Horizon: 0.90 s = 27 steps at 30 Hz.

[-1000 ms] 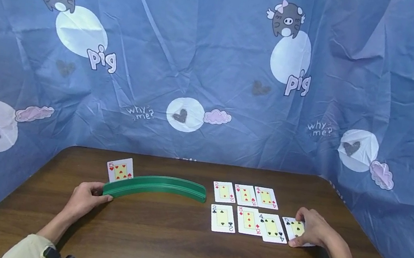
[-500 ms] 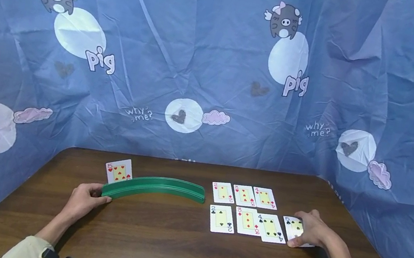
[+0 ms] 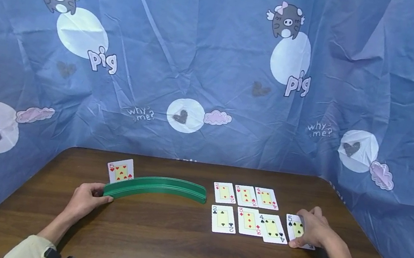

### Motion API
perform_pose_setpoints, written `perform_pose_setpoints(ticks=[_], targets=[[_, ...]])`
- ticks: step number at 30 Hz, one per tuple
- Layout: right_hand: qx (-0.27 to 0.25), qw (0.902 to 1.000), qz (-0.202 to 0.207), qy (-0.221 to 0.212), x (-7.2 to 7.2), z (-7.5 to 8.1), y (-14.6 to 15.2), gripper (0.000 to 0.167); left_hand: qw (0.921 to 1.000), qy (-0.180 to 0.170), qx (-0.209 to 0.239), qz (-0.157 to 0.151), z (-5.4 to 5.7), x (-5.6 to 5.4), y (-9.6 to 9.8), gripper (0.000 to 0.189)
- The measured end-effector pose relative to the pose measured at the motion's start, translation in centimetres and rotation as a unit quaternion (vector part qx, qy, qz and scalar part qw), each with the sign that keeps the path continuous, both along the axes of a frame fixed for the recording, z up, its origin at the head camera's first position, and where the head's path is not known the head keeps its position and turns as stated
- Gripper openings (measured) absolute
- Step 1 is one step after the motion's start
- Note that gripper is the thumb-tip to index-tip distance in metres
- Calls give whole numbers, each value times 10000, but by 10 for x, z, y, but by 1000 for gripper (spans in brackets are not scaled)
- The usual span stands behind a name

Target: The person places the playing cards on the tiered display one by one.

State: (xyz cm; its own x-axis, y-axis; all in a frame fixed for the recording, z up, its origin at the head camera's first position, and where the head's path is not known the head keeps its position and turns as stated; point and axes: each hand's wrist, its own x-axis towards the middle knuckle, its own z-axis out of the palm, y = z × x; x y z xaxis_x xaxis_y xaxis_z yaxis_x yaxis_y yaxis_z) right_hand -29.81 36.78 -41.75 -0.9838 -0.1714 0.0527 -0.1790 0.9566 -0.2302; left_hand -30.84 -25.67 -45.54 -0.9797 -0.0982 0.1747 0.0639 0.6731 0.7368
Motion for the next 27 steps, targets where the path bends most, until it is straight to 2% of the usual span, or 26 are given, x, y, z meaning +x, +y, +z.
perform_pose_setpoints(ticks=[6, 12, 15, 19, 27], targets=[[366, 9992, -129, 113, 2, 3, -3, 96, 10000, 17, 26, 52, -1, 0, 1, 32], [680, 9967, -388, -225, 5, 9, -3, 104, 10000, 45, 49, 45, -2, -1, 3, 31], [764, 9961, -371, -235, 7, 11, -1, 104, 10000, 53, 38, 52, -1, -1, 4, 31], [788, 9963, -337, -85, 7, 13, 2, 91, 10000, 8, 49, 68, -1, -2, 4, 31], [744, 9964, -416, 17, 5, 27, 3, 47, 10000, -5, 41, 84, 0, 0, 0, 32]])
